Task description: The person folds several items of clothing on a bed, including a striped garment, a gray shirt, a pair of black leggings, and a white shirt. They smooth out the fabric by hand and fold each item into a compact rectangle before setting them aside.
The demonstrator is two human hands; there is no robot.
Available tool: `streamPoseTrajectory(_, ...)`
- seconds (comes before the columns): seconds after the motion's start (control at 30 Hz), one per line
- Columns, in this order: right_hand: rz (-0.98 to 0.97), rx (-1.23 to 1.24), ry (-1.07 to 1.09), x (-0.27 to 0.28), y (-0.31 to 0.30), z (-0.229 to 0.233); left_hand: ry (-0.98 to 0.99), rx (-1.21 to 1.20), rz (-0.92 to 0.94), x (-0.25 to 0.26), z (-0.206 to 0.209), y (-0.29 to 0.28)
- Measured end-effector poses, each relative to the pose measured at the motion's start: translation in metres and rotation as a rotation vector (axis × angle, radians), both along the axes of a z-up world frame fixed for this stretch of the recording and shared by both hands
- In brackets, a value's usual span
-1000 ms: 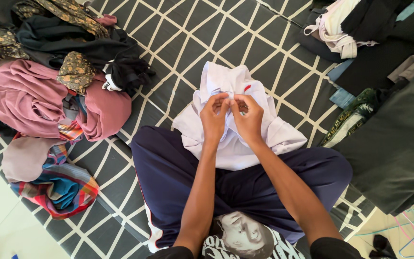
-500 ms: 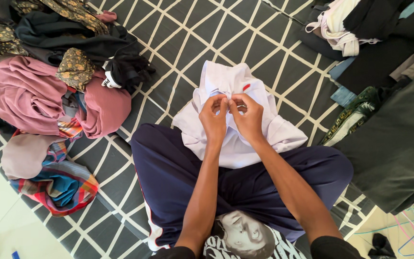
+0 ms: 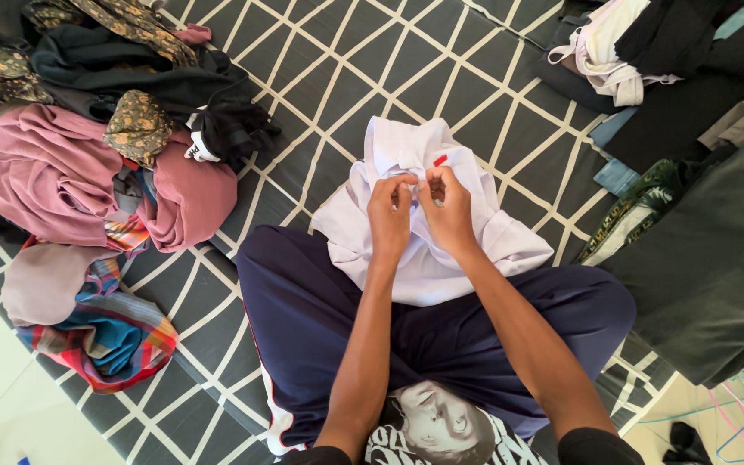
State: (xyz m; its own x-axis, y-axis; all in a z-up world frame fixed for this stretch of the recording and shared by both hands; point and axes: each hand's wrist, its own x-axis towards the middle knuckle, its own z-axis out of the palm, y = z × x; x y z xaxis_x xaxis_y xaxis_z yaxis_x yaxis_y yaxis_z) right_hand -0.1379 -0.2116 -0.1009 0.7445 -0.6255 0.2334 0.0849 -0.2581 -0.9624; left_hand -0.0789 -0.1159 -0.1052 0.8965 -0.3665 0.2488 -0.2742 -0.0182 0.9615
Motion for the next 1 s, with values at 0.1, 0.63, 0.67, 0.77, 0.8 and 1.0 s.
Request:
streamPoseTrajectory(0.1, 0.007, -0.082, -0.017, 0.001, 0.002, 0.003, -0.010, 0.002, -0.024, 0.004, 0.004, 0.003)
streamPoseTrajectory(0.63, 0.119, -0.088, -0.031, -0.004, 0.005, 0.021, 0.131, -0.186, 0.046, 0.002, -0.002, 0.004)
streamPoseTrajectory(0.67, 0.115, -0.132, -0.028, -0.005, 0.006, 0.022, 0.119, -0.185, 0.049, 0.003, -0.002, 0.004)
streamPoseTrajectory(0.77, 0.127, -0.191, -0.048, -0.006, 0.008, 0.023, 0.197, -0.196, 0.041, 0.003, -0.002, 0.002)
streamPoseTrajectory(0.8, 0.150, -0.164, -0.074, -0.005, 0.006, 0.024, 0.185, -0.201, 0.036, 0.003, -0.002, 0.002)
streamPoseTrajectory(1.0, 0.174, 0.024, -0.028, -0.004, 0.006, 0.026, 0.172, -0.207, 0.067, -0.001, 0.005, 0.006)
